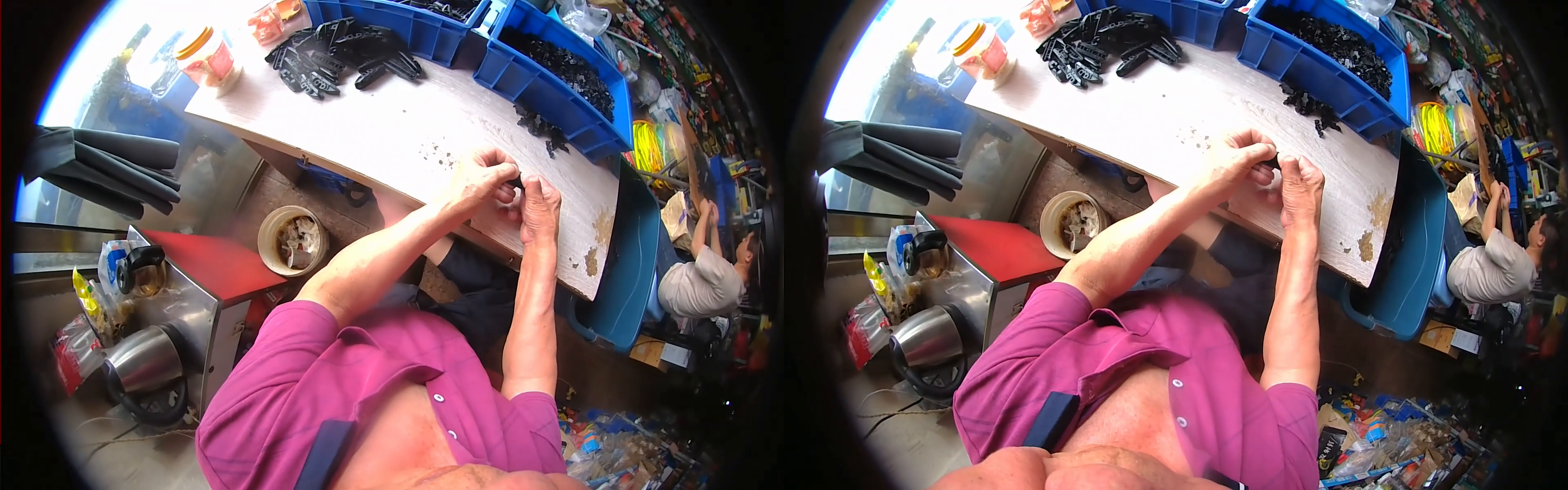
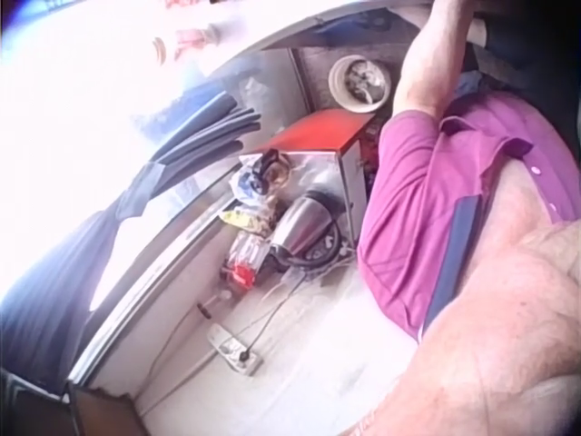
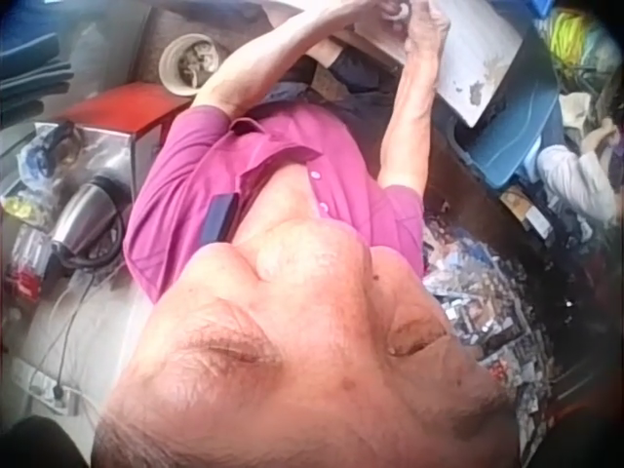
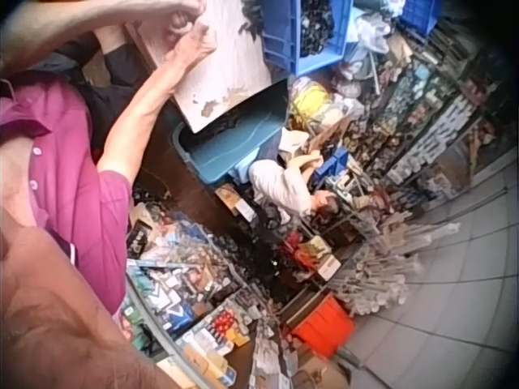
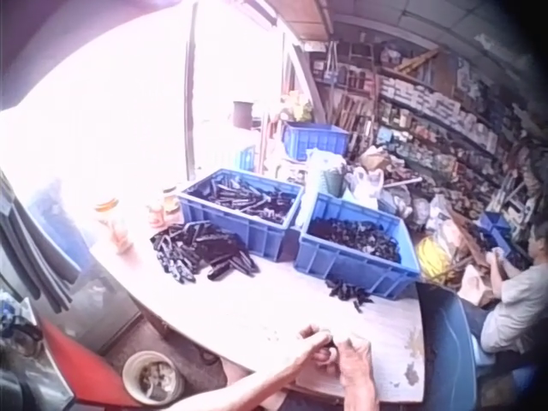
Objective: The person repeatedly assembles plastic components by hand, picking up small plastic parts from the table, fitting them together, and placing the assembled pieces onto the tabletop.
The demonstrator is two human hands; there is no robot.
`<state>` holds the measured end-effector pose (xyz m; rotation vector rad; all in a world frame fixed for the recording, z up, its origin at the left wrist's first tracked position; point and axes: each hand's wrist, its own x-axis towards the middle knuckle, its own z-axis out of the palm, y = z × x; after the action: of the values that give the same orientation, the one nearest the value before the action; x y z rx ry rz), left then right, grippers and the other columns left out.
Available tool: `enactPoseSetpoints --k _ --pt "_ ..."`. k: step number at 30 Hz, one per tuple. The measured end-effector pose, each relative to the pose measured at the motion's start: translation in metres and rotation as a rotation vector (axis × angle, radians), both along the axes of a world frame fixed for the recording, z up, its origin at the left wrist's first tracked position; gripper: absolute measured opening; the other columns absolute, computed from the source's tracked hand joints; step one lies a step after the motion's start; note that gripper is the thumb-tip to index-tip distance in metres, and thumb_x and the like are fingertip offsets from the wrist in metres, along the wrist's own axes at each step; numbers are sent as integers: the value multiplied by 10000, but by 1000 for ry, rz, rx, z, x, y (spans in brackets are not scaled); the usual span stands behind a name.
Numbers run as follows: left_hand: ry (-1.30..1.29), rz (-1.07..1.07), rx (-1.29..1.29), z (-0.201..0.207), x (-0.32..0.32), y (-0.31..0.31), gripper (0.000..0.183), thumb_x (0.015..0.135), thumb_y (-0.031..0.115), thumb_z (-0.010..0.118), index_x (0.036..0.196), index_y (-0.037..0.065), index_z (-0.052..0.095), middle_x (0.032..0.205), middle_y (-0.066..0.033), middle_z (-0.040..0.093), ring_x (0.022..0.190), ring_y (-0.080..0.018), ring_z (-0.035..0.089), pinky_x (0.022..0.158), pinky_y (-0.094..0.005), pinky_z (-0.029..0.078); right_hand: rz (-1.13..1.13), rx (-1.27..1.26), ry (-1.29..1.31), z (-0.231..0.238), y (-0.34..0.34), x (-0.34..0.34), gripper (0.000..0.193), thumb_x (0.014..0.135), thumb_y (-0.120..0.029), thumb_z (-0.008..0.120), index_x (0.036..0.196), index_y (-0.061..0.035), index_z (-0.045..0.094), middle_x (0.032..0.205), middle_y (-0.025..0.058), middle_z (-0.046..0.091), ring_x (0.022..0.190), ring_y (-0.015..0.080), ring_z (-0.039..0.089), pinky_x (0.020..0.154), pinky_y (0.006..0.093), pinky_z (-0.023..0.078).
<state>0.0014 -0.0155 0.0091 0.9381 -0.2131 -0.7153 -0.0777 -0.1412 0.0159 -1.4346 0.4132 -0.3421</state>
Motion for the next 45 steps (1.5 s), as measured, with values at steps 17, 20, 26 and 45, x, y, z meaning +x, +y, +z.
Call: enactPoseSetpoints --k 17,20,26,45 --pt "-1632 757 1451 -17 150 121 192 768 146 619 952 97 643 959 -119 625 999 -313 572 806 -459 449 -967 351 51 30 -82 -32 390 849 -367 622 654 -51 502 418 53 327 389 218 454 629 531 587" --pt "-1555 561 1332 -16 143 111 340 743 55 645 1075 120 612 1035 -106 614 1017 -303 588 823 -399 493 -991 287 77 24 -98 -40 326 814 -333 680 789 -29 565 440 49 352 425 215 486 595 502 599" --pt "-1609 433 1117 -11 118 93 348 740 9 620 1077 98 599 1085 -110 588 1040 -312 558 853 -427 489 -659 99 230 18 -87 -13 215 817 -198 731 823 -36 590 475 21 398 383 142 460 481 389 585" --pt "-1401 335 1200 -3 77 91 323 845 270 670 1112 88 653 1065 -126 652 1049 -333 558 901 -432 435 -427 -646 643 26 -61 60 228 779 -252 731 930 -82 732 622 55 622 403 144 533 382 302 505"
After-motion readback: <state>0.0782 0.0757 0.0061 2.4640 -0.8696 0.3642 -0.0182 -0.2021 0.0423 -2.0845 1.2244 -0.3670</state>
